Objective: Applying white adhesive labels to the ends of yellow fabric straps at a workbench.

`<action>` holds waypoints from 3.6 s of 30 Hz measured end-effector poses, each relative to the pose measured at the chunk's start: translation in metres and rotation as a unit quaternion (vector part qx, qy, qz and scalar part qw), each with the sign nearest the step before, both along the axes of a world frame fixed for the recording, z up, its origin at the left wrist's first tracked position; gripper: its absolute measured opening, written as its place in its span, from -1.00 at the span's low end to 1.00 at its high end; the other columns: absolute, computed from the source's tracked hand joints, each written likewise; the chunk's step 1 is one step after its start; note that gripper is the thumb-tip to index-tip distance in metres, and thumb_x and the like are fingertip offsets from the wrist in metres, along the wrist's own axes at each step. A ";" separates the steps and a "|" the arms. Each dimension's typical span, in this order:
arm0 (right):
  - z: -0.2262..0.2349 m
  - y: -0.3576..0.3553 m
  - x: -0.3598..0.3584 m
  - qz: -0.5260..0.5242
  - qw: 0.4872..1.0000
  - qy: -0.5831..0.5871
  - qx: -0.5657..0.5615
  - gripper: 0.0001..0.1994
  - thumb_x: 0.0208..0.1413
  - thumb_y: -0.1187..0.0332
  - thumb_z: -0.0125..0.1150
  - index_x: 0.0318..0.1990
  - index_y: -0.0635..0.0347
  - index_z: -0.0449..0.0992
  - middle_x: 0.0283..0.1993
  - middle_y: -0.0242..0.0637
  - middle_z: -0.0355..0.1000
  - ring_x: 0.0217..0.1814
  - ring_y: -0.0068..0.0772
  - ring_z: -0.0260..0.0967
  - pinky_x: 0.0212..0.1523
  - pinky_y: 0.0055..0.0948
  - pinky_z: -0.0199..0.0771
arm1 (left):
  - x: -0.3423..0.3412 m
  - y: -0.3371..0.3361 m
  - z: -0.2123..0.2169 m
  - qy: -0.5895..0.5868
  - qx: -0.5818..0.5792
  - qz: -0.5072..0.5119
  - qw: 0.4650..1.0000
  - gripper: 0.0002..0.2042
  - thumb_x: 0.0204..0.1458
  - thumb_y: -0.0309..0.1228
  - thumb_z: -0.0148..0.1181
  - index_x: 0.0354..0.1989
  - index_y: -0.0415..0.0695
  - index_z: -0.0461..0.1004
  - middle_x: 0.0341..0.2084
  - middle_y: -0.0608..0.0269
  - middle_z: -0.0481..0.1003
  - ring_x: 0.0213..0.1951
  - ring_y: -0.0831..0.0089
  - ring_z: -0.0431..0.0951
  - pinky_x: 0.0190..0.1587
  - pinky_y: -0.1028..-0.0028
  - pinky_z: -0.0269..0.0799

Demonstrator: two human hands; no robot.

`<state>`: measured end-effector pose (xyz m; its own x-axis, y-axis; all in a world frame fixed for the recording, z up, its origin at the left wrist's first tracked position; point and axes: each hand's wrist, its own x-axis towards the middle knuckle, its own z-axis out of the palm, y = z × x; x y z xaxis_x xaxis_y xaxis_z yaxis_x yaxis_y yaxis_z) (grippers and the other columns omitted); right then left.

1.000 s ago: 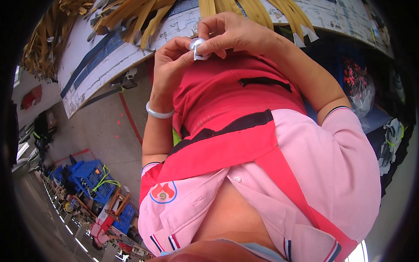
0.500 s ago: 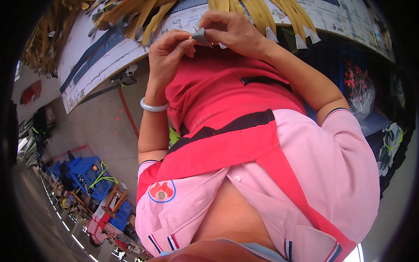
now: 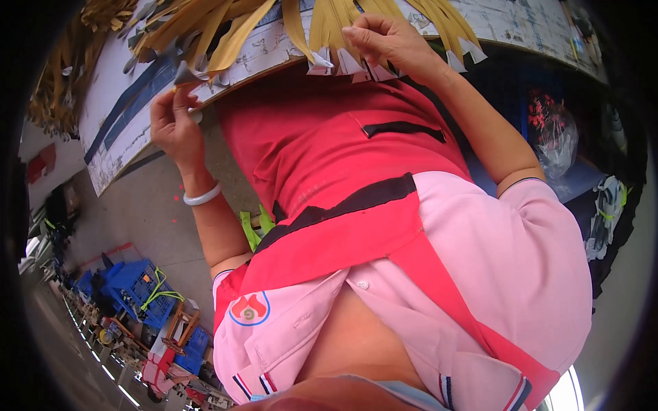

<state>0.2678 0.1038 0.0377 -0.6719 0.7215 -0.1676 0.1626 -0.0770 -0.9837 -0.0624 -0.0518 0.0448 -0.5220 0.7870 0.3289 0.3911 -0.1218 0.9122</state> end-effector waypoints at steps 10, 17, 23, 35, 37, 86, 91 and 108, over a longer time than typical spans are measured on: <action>-0.005 -0.020 -0.016 0.084 0.953 -0.141 0.256 -0.88 0.21 0.42 0.21 -0.15 0.23 0.50 -0.27 -0.24 0.44 -0.25 -0.35 0.48 -0.23 -0.42 0.46 | 0.023 0.008 -0.034 0.045 -0.043 -0.056 0.996 -0.93 0.14 -0.57 0.22 -0.23 -0.27 0.55 -0.36 0.25 0.50 -0.36 0.55 0.52 -0.29 0.60 0.44; -0.018 -0.027 -0.070 0.137 0.901 -0.068 0.405 -0.84 0.19 0.42 0.20 -0.09 0.16 0.50 -0.13 -0.21 0.42 -0.14 -0.09 0.47 -0.14 -0.30 0.49 | 0.084 0.019 -0.068 0.073 -0.208 -0.099 0.970 -0.75 0.04 -0.39 0.37 -0.15 -0.24 0.57 -0.41 0.13 0.60 -0.35 0.45 0.62 -0.26 0.50 0.51; -0.031 -0.022 -0.091 0.191 0.895 -0.096 0.393 -0.88 0.20 0.39 0.17 -0.14 0.18 0.48 -0.06 -0.21 0.38 -0.10 -0.05 0.44 -0.11 -0.23 0.46 | 0.088 0.018 -0.065 -0.147 -0.131 -0.152 0.969 -0.65 0.00 -0.63 0.33 -0.03 -0.22 0.41 -0.26 0.24 0.58 -0.23 0.58 0.58 -0.14 0.56 0.55; 0.006 -0.007 -0.090 0.186 0.975 0.102 0.068 -0.94 0.21 0.48 0.21 -0.23 0.23 0.46 -0.26 -0.43 0.36 -0.26 -0.62 0.36 -0.21 -0.59 0.41 | 0.068 0.029 -0.039 -0.367 -0.029 -0.268 0.890 -0.78 0.00 -0.70 0.31 -0.18 -0.22 0.53 -0.29 0.31 0.56 -0.20 0.53 0.56 -0.06 0.55 0.53; 0.007 -0.005 -0.091 0.158 0.981 0.115 0.001 -0.95 0.23 0.47 0.19 -0.22 0.22 0.46 -0.24 -0.44 0.37 -0.29 -0.65 0.36 -0.23 -0.60 0.42 | 0.068 0.036 -0.038 -0.368 0.011 -0.270 0.890 -0.81 0.00 -0.69 0.31 -0.20 -0.22 0.55 -0.30 0.31 0.56 -0.19 0.54 0.56 -0.04 0.55 0.51; 0.031 0.020 -0.087 0.060 0.996 0.055 0.045 -0.79 0.29 0.26 0.19 -0.35 0.16 0.44 -0.54 -0.52 0.34 -0.55 -0.73 0.25 -0.53 -0.67 0.27 | 0.038 0.059 0.010 0.161 0.130 -0.107 0.973 -0.86 0.02 -0.52 0.37 -0.41 -0.26 0.49 -0.57 0.25 0.41 -0.54 0.46 0.45 -0.47 0.51 0.33; 0.007 0.024 -0.059 0.095 0.937 -0.098 0.323 -0.81 0.24 0.21 0.24 -0.20 0.13 0.51 -0.34 -0.43 0.37 -0.40 -0.61 0.32 -0.36 -0.57 0.37 | -0.036 0.024 0.003 -0.024 0.086 0.146 0.985 -0.86 0.19 -0.50 0.22 -0.12 -0.25 0.51 -0.32 0.24 0.57 -0.34 0.57 0.58 -0.32 0.60 0.54; 0.015 0.008 -0.061 0.187 0.981 0.057 0.011 -0.87 0.30 0.35 0.15 -0.18 0.22 0.41 -0.34 -0.46 0.38 -0.32 -0.70 0.39 -0.26 -0.65 0.47 | 0.086 0.056 -0.029 -0.059 0.061 -0.268 0.960 -0.85 -0.04 -0.67 0.31 -0.27 -0.25 0.57 -0.29 0.24 0.57 -0.23 0.48 0.57 -0.14 0.53 0.48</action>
